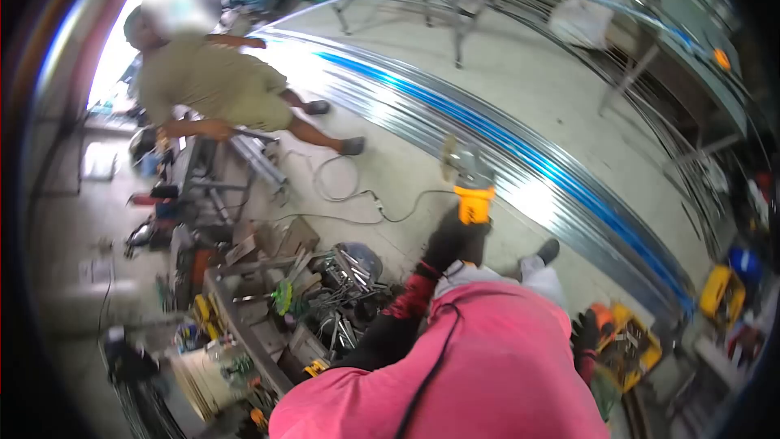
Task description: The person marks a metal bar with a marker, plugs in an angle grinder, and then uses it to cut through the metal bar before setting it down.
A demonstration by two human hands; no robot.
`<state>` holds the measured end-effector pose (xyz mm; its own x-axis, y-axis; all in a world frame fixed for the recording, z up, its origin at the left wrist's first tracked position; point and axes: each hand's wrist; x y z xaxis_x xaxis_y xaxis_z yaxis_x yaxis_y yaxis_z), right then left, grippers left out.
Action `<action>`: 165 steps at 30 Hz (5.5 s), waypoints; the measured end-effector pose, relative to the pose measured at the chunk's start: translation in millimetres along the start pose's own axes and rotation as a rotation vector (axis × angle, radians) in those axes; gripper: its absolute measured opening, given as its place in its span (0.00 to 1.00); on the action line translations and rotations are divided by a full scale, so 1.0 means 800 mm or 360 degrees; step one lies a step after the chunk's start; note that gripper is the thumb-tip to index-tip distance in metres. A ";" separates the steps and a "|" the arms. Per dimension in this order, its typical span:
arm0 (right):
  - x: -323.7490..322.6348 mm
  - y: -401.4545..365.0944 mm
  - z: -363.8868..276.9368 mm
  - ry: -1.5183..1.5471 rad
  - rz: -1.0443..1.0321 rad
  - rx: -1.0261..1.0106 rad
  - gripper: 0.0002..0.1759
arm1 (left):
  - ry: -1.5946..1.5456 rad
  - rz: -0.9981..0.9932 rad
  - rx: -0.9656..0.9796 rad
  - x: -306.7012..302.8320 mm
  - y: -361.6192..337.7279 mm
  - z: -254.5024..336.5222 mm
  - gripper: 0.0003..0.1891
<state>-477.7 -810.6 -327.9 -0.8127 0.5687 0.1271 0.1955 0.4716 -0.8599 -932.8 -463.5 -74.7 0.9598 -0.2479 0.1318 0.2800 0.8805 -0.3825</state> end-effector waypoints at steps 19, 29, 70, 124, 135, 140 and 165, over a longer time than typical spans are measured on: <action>-0.070 0.091 -0.074 -0.0094 -0.0095 0.0195 0.27 | 0.0022 0.0066 -0.0221 0.191 0.055 0.035 0.09; -0.085 -0.052 -0.083 0.0076 0.0434 0.0126 0.22 | -0.0675 -0.0401 -0.0479 0.246 0.133 -0.025 0.24; -0.275 0.178 -0.635 0.0778 0.0290 -0.0901 0.41 | -0.0940 -0.0396 0.0067 0.507 0.458 0.073 0.32; -0.260 0.439 -1.061 -0.1245 0.0110 -0.1337 0.41 | -0.0140 0.0227 0.0168 0.571 0.820 0.187 0.17; -0.263 0.320 -1.102 -0.1229 0.0297 -0.0665 0.29 | -0.0532 0.0682 0.0132 0.625 0.758 0.197 0.21; -0.163 0.159 -1.192 -0.1375 -0.0394 -0.0546 0.24 | -0.0330 0.0101 -0.0128 0.656 0.687 0.162 0.24; -0.111 0.273 -1.250 -0.0573 -0.1392 -0.1190 0.40 | 0.0701 -0.0183 -0.0009 0.947 0.604 0.214 0.45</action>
<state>186.6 -84.1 -32.5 -0.9122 -0.3028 0.2761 -0.3249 0.9450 -0.0372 -73.8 -156.4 -3.1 0.8396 -0.4933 -0.2275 0.3843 0.8354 -0.3930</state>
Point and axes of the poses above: each hand's wrist, its own y-axis towards the middle knuckle, its own x-axis out of the palm, z = x × y, and after that the axes turned 4 degrees about -z, right-handed
